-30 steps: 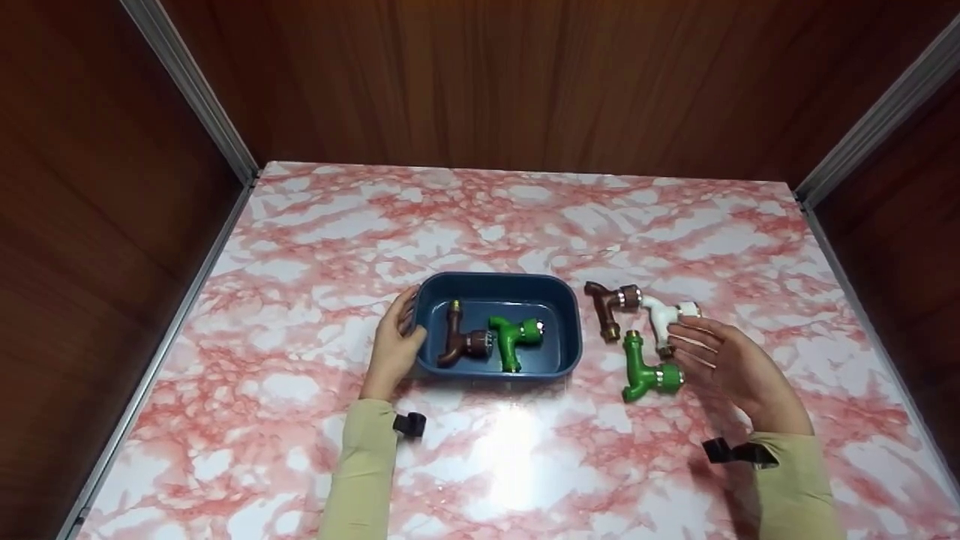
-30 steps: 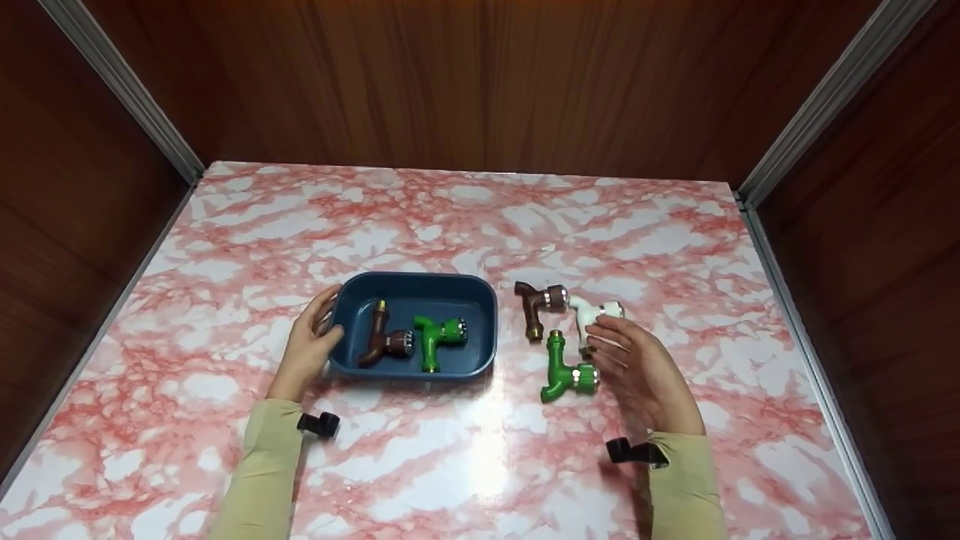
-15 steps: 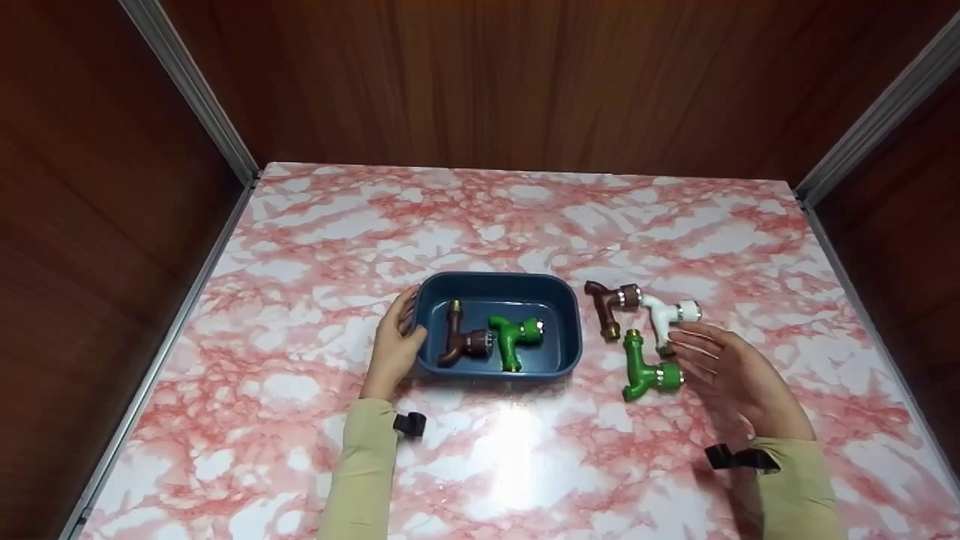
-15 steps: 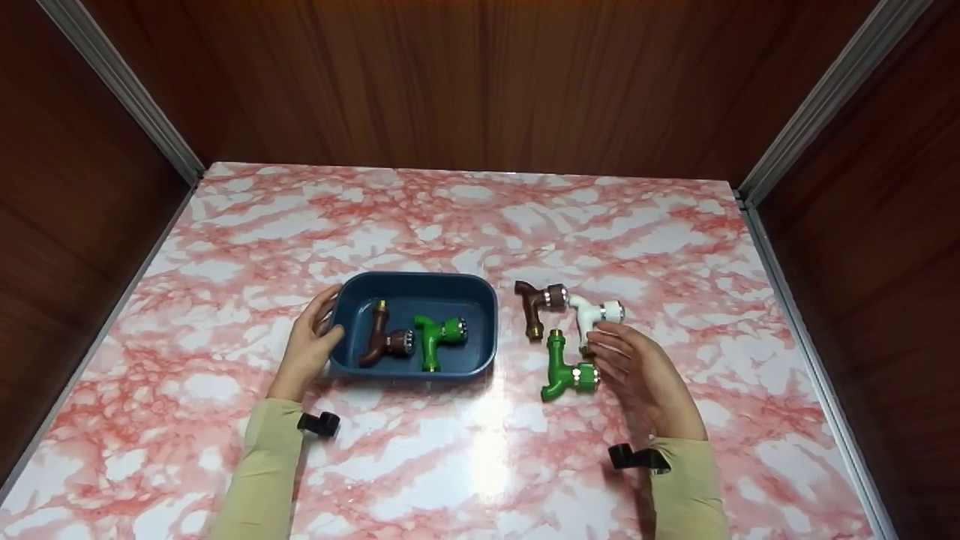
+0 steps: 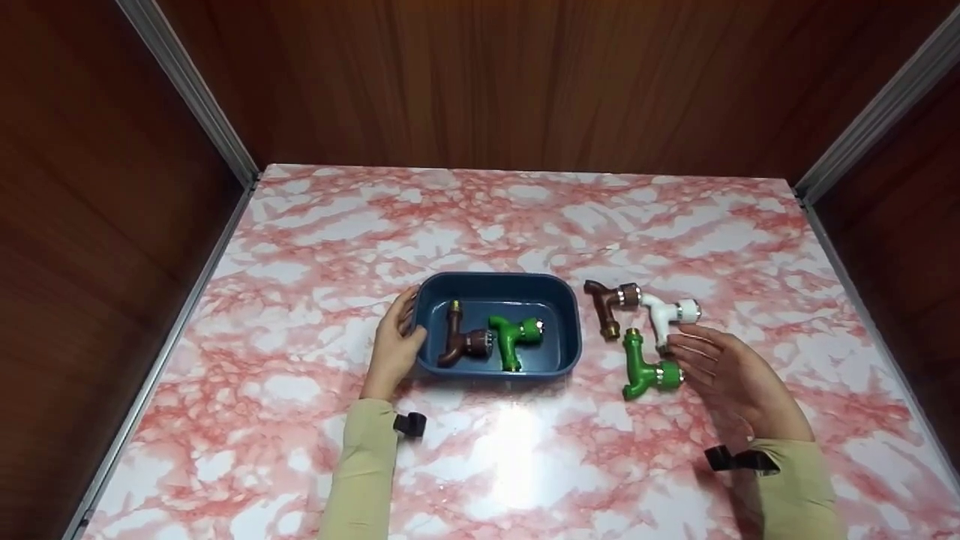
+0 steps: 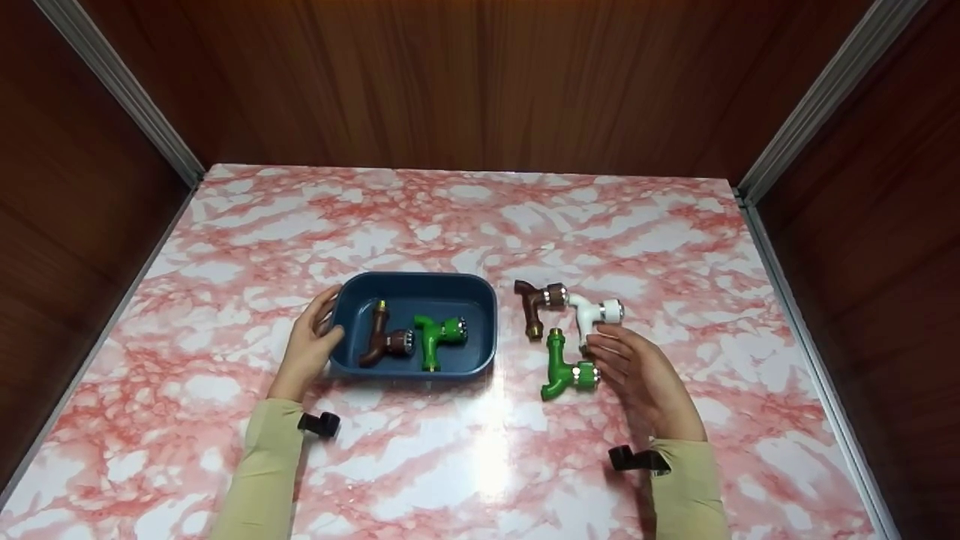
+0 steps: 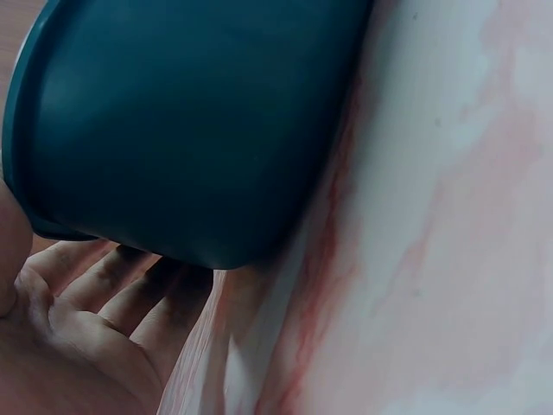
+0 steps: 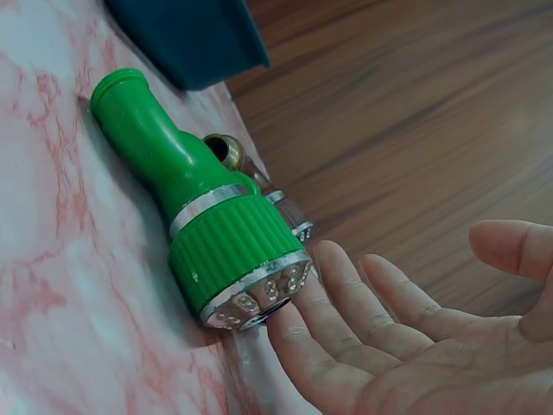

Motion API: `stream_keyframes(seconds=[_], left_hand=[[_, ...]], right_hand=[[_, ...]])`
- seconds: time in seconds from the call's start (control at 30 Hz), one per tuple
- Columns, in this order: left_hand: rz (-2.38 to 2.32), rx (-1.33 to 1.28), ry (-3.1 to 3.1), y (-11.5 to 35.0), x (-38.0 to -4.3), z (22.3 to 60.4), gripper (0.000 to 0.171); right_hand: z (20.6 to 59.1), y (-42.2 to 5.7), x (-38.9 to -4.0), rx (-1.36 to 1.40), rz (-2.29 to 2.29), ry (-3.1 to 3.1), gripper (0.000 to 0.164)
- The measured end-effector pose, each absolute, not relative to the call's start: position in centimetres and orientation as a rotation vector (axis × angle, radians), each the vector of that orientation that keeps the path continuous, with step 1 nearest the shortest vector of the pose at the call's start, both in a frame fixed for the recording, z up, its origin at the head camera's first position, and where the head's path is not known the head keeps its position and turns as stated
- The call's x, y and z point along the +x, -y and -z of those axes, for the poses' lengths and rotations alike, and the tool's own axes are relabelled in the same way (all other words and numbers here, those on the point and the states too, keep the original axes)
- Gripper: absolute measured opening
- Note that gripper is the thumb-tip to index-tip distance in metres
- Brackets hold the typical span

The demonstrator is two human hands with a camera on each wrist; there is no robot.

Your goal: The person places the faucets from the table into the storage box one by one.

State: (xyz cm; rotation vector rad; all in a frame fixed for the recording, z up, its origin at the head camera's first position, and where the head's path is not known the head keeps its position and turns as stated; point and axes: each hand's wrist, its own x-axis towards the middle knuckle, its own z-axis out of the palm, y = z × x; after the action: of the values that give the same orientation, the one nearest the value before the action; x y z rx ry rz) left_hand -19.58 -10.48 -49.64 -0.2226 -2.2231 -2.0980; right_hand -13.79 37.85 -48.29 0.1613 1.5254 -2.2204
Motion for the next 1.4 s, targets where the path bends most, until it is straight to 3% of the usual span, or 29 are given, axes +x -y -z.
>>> stream_keyframes(seconds=[0.83,1.4], left_hand=[[2.103,-0.209,2.223,10.5,-19.5,49.7,0.062],[2.116,-0.211,2.206,10.5,-19.6,49.8,0.062]], right_hand=[[49.4,-37.2,-12.9,0.337,2.228,-1.539,0.062],[49.8,-37.2,-12.4,0.278,2.141,-1.659,0.056]])
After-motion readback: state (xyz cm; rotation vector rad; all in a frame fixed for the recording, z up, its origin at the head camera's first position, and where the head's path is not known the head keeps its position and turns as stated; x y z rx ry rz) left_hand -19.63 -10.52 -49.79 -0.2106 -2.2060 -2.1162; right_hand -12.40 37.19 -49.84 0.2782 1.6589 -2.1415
